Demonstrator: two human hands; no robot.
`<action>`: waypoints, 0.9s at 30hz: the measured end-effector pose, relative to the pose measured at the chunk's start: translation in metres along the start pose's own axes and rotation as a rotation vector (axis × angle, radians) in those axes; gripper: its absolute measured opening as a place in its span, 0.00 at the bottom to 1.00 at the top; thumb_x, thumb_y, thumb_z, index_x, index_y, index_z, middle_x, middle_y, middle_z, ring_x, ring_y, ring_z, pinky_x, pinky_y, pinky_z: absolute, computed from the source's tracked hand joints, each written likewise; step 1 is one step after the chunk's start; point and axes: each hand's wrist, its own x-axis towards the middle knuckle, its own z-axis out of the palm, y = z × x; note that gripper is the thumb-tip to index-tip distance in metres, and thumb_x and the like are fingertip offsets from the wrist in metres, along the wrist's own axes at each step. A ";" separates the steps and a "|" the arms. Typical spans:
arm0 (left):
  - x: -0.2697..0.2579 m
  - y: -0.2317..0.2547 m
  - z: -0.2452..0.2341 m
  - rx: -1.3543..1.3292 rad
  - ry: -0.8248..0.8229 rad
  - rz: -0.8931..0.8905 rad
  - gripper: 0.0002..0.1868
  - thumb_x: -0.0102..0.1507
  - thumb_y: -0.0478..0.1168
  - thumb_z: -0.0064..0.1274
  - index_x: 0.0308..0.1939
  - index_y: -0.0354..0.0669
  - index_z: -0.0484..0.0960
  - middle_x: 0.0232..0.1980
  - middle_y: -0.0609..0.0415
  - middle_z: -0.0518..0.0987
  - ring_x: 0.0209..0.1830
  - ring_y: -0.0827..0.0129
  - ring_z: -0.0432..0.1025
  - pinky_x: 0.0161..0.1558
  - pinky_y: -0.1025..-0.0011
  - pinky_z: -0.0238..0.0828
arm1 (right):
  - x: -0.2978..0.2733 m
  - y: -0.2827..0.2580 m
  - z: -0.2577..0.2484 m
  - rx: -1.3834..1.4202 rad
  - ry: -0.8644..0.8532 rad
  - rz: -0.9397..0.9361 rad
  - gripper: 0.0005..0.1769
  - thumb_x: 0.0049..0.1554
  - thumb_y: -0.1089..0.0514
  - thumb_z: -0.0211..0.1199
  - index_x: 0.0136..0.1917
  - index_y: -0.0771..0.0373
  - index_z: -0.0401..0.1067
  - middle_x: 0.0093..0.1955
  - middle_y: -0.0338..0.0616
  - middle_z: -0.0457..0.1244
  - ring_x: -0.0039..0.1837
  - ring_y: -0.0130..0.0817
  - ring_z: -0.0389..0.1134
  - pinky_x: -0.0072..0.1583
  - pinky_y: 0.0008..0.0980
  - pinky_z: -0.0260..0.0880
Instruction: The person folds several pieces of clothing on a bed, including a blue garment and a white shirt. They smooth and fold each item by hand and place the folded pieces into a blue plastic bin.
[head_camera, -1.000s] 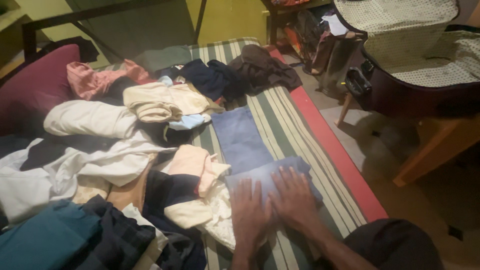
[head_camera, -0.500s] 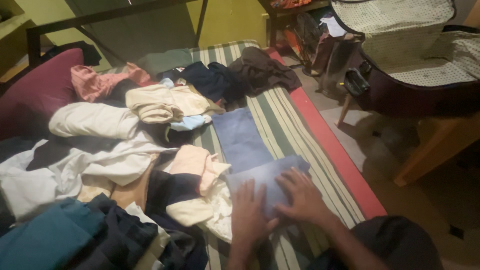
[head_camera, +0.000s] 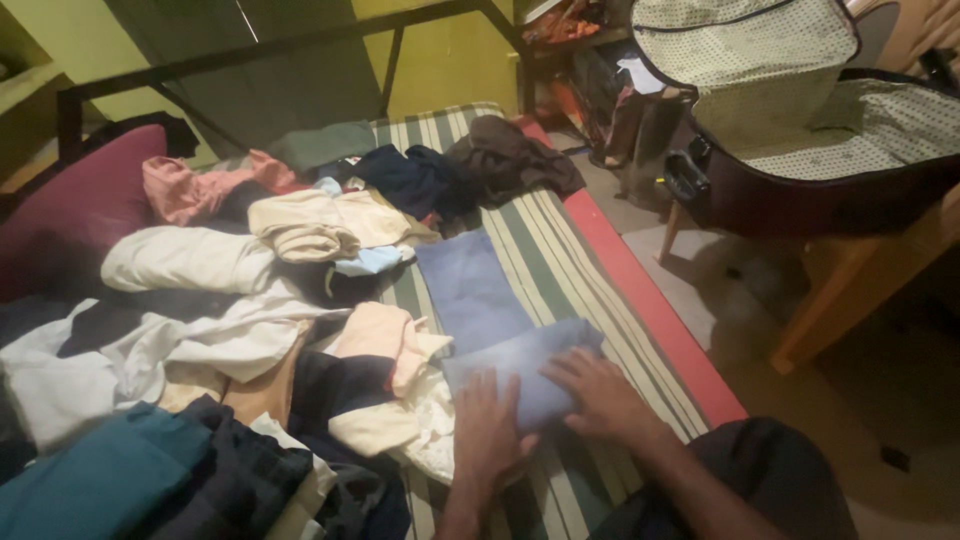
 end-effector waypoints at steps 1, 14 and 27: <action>-0.002 0.002 -0.004 -0.018 -0.021 -0.003 0.49 0.52 0.53 0.70 0.71 0.43 0.63 0.73 0.33 0.61 0.74 0.37 0.52 0.70 0.45 0.46 | 0.000 0.001 -0.003 0.034 0.008 -0.029 0.46 0.43 0.53 0.75 0.74 0.51 0.61 0.76 0.43 0.54 0.78 0.50 0.51 0.72 0.51 0.55; -0.011 -0.021 -0.094 -0.839 -0.250 -0.253 0.57 0.43 0.52 0.74 0.74 0.51 0.64 0.73 0.45 0.66 0.73 0.50 0.64 0.69 0.51 0.66 | -0.023 -0.001 -0.076 0.476 -0.121 0.203 0.36 0.45 0.43 0.67 0.66 0.54 0.73 0.64 0.44 0.69 0.64 0.40 0.72 0.65 0.39 0.71; 0.022 -0.104 0.060 -1.083 0.144 -0.179 0.44 0.49 0.46 0.73 0.66 0.36 0.71 0.61 0.45 0.81 0.61 0.57 0.76 0.62 0.67 0.72 | 0.004 0.067 -0.023 1.195 0.505 0.417 0.32 0.53 0.39 0.67 0.62 0.62 0.74 0.58 0.44 0.71 0.61 0.31 0.71 0.63 0.33 0.68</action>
